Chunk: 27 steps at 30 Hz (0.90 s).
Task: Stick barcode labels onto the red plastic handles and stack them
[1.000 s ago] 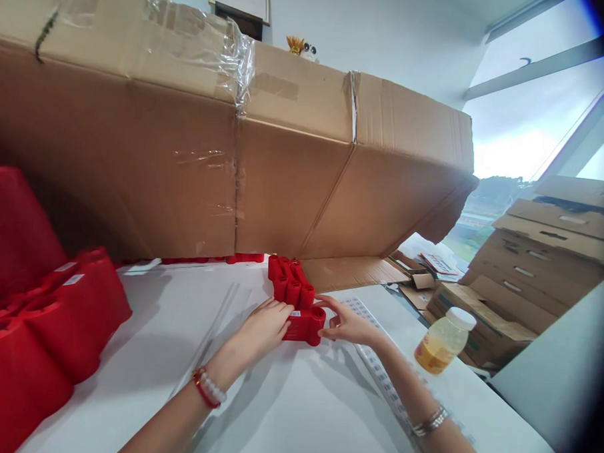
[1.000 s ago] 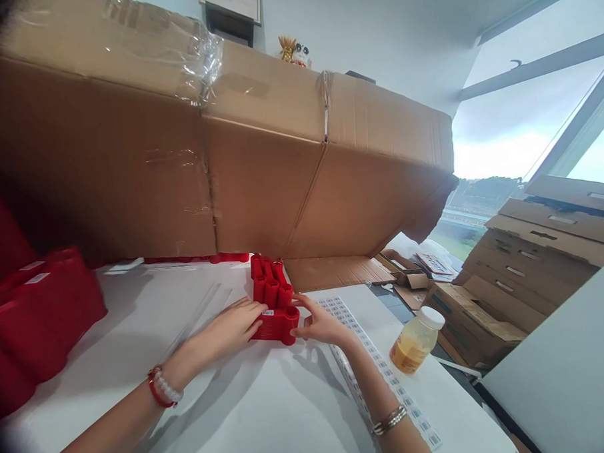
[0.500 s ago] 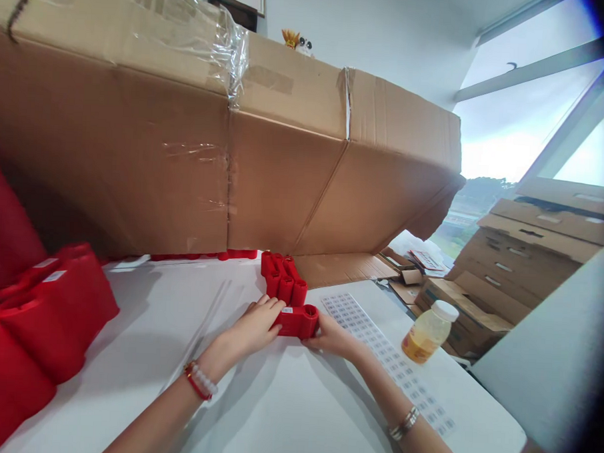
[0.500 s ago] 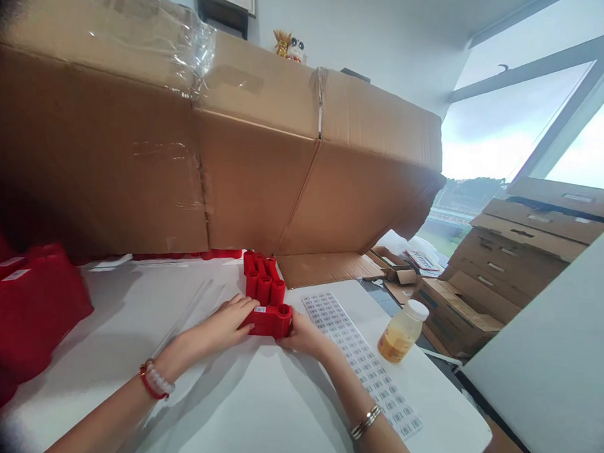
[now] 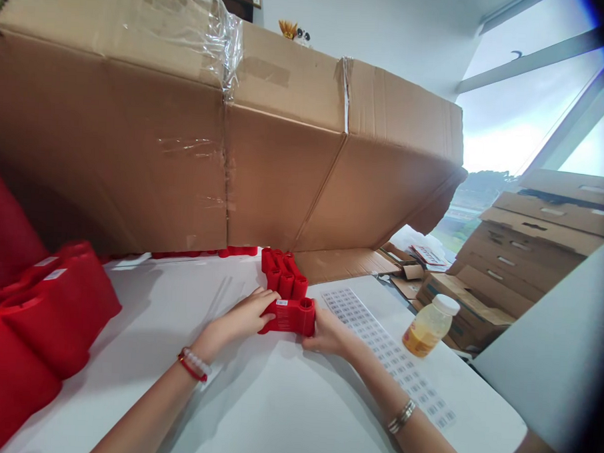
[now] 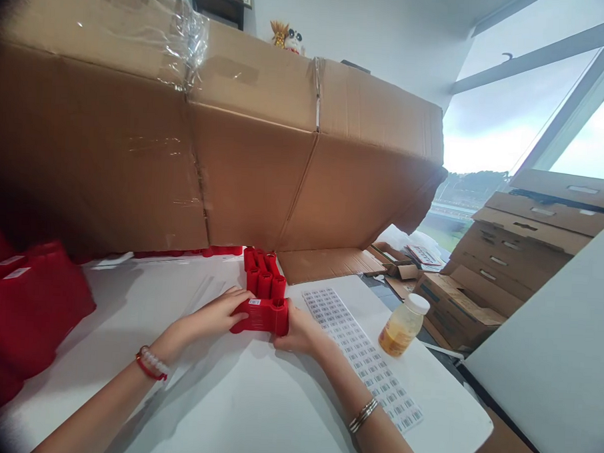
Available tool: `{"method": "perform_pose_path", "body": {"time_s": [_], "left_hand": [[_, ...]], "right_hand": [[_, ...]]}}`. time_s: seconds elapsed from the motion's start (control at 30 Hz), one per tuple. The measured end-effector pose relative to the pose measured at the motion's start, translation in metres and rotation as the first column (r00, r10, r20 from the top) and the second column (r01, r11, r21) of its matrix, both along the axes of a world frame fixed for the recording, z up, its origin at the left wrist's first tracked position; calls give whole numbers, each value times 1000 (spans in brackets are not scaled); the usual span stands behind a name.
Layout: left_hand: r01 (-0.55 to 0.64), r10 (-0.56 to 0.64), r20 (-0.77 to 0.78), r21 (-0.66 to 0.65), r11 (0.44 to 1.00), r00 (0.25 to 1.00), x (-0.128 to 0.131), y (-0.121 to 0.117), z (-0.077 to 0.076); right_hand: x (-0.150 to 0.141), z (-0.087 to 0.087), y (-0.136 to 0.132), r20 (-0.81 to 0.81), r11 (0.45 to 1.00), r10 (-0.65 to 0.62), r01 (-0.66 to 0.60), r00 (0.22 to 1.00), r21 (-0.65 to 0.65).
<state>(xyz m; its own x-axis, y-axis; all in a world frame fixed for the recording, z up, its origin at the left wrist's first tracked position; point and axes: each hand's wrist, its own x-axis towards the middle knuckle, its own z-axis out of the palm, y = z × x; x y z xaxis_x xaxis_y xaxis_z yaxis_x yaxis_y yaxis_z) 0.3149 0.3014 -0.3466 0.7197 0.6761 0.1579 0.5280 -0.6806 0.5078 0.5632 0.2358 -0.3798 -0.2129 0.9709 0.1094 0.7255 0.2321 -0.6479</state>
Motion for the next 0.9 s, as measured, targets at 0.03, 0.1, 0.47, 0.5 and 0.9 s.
{"method": "perform_pose_path", "body": {"time_s": [0.03,0.1,0.47,0.5,0.9], "left_hand": [[6,-6,-2,-1,1000,1000,-1,2,0],[6,-6,4,-3,1000,1000,-4,5,-1],[-36,37,50,-27,999,998,-9,6,-1],[-43,45,54,-29,999,998,-10,6,-1],[-27,42,132,-108,994,990,-9,4,4]], "right_hand": [[0,1,-1,-30,1000,7,-7,1000,7],[1,1,-2,-89,1000,21,-19,996,19],[2,-11,-1,-382,998,68,-57,922,39],[2,-13,0,-413,998,65,-56,908,34],[-4,-17,4,-633,996,26,-75,774,-51]]}}
